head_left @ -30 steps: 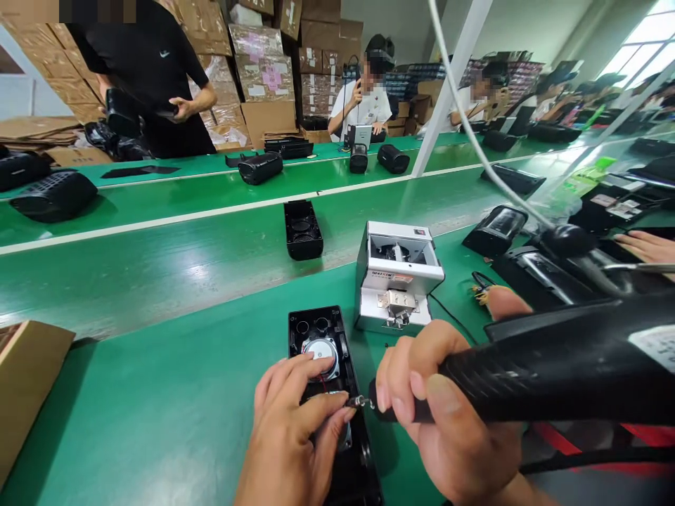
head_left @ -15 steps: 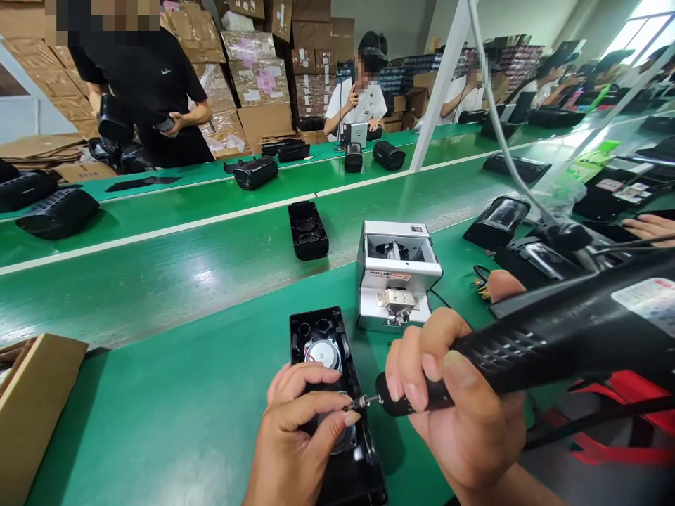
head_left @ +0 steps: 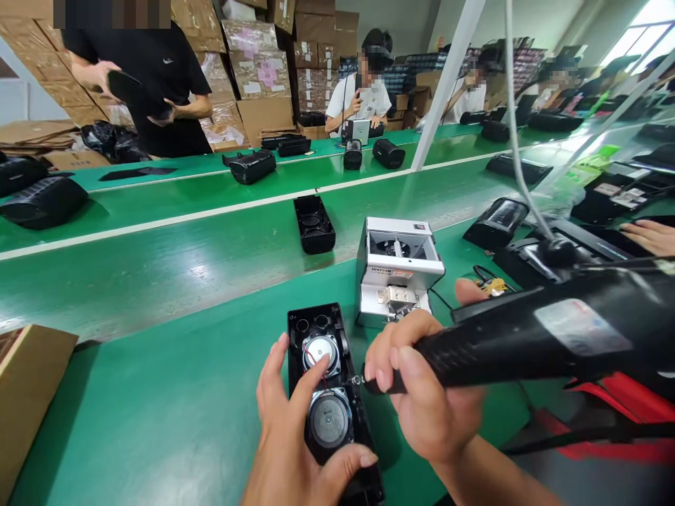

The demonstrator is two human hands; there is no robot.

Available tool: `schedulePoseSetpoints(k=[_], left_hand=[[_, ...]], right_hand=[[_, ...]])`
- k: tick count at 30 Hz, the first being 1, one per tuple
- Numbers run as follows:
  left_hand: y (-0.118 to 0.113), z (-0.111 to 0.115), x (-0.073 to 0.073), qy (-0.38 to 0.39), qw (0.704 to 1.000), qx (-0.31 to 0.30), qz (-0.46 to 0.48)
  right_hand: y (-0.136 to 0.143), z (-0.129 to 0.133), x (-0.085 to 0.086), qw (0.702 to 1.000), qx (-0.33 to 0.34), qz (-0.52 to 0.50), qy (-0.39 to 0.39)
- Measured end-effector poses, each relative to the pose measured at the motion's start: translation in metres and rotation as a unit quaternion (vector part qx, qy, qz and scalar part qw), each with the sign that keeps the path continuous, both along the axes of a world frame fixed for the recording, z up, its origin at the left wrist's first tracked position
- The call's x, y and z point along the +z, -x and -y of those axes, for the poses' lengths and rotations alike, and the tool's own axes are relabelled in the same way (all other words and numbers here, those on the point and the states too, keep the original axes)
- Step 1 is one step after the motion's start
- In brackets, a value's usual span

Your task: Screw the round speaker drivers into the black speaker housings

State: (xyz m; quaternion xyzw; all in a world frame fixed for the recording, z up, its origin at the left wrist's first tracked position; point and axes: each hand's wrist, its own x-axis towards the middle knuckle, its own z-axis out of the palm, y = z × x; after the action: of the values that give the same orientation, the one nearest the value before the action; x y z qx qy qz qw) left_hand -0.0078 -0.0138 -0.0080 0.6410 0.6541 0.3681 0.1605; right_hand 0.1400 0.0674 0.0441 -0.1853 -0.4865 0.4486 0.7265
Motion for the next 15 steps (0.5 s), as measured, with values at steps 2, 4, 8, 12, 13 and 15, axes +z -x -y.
schedulePoseSetpoints(k=[2, 4, 8, 12, 13, 15], left_hand=[[-0.002, 0.005, -0.002, 0.021, 0.999, 0.001, -0.045], [-0.003, 0.007, -0.003, 0.041, 0.998, 0.001, -0.055], [-0.004, 0.008, -0.002, 0.071, 0.997, -0.001, -0.023], [-0.002, 0.009, 0.001, 0.075, 0.997, -0.008, -0.015], [-0.002, 0.009, 0.001, 0.073, 0.997, -0.013, -0.017], [-0.001, 0.009, 0.001, 0.069, 0.997, -0.022, -0.024]], right_hand=[[0.001, -0.003, -0.011, 0.999, 0.002, 0.036, -0.017], [0.002, -0.005, -0.018, 0.998, 0.010, 0.058, -0.024], [0.003, -0.008, -0.022, 0.997, 0.031, 0.065, -0.011], [0.003, -0.010, -0.022, 0.996, 0.030, 0.084, -0.008], [0.003, -0.011, -0.023, 0.995, 0.031, 0.090, -0.006], [0.002, -0.011, -0.024, 0.995, 0.035, 0.097, -0.007]])
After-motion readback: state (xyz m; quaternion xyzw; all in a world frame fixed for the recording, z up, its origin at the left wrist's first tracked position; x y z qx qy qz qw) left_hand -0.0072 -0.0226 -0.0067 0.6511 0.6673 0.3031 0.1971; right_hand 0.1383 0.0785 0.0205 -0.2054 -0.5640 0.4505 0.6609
